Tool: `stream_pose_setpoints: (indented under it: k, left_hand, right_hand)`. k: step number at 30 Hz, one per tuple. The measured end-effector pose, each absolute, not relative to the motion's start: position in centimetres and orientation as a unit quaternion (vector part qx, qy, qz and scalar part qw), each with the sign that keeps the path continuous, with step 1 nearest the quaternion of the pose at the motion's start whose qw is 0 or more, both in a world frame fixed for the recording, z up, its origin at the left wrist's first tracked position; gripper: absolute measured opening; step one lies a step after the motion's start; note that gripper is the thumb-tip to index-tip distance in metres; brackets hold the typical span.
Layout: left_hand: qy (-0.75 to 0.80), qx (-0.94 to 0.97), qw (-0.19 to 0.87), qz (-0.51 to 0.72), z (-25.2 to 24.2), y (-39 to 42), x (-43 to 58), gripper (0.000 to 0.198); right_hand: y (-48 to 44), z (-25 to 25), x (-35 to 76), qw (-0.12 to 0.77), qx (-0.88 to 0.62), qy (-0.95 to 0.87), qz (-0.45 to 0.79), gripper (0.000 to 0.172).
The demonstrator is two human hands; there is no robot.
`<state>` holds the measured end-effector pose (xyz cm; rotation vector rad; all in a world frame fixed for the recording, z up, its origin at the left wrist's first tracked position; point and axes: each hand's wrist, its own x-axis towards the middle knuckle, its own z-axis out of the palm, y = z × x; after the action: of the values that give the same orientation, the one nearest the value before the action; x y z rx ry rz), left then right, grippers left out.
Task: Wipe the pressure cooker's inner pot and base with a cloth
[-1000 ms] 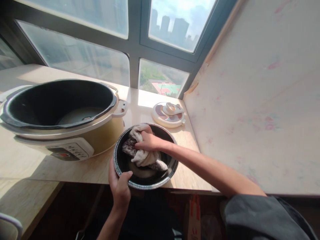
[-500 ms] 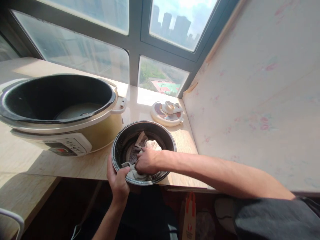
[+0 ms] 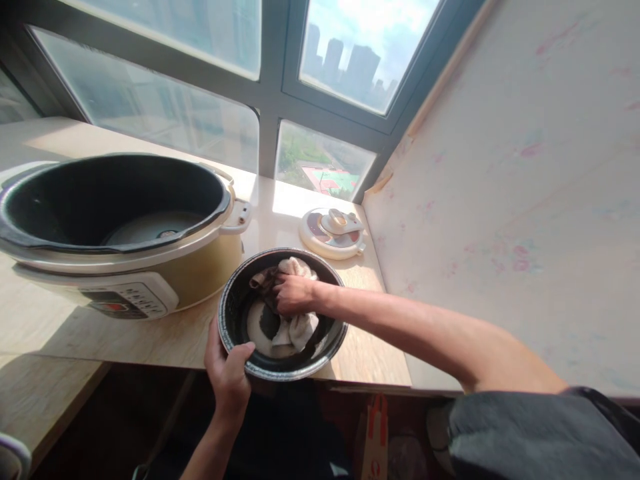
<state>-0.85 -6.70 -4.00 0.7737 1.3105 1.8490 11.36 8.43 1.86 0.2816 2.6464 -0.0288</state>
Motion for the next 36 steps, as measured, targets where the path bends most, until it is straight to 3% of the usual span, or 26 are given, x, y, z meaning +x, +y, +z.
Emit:
stream_pose_setpoints:
  k: [5, 12, 19, 22, 31, 34, 36]
  left_hand:
    - [0.509, 0.303, 0.358, 0.722, -4.5, -6.7, -0.6, 0.073]
    - [0.494, 0.303, 0.35, 0.736, -4.6, -6.6, -0.4, 0.07]
    - [0.472, 0.299, 0.351, 0.752, -5.1, -6.4, 0.0, 0.069]
    - [0.469, 0.29, 0.353, 0.756, -5.1, -6.3, 0.1, 0.067]
    - [0.494, 0.276, 0.346, 0.748, -4.4, -6.1, 0.1, 0.064]
    - [0.489, 0.274, 0.344, 0.754, -4.6, -6.0, 0.2, 0.063]
    - [0.483, 0.273, 0.347, 0.756, -4.7, -6.0, 0.3, 0.063]
  right_hand:
    - [9.5, 1.6, 9.4, 0.259, 0.037, 0.965, 0.017, 0.031]
    - [8.7, 1.1, 8.4, 0.197, 0.051, 0.979, 0.016, 0.028]
    - [7.1, 1.8, 7.1, 0.167, 0.198, 0.96, -0.103, 0.051]
    - [6.5, 2.1, 7.2, 0.176, 0.228, 0.95, -0.121, 0.053]
    - [3.4, 3.4, 7.4, 0.205, 0.381, 0.897, -0.09, 0.037]
    - [3.1, 3.7, 7.3, 0.238, 0.411, 0.867, -0.153, 0.032]
    - [3.3, 3.5, 7.4, 0.264, 0.421, 0.846, -0.192, 0.017]
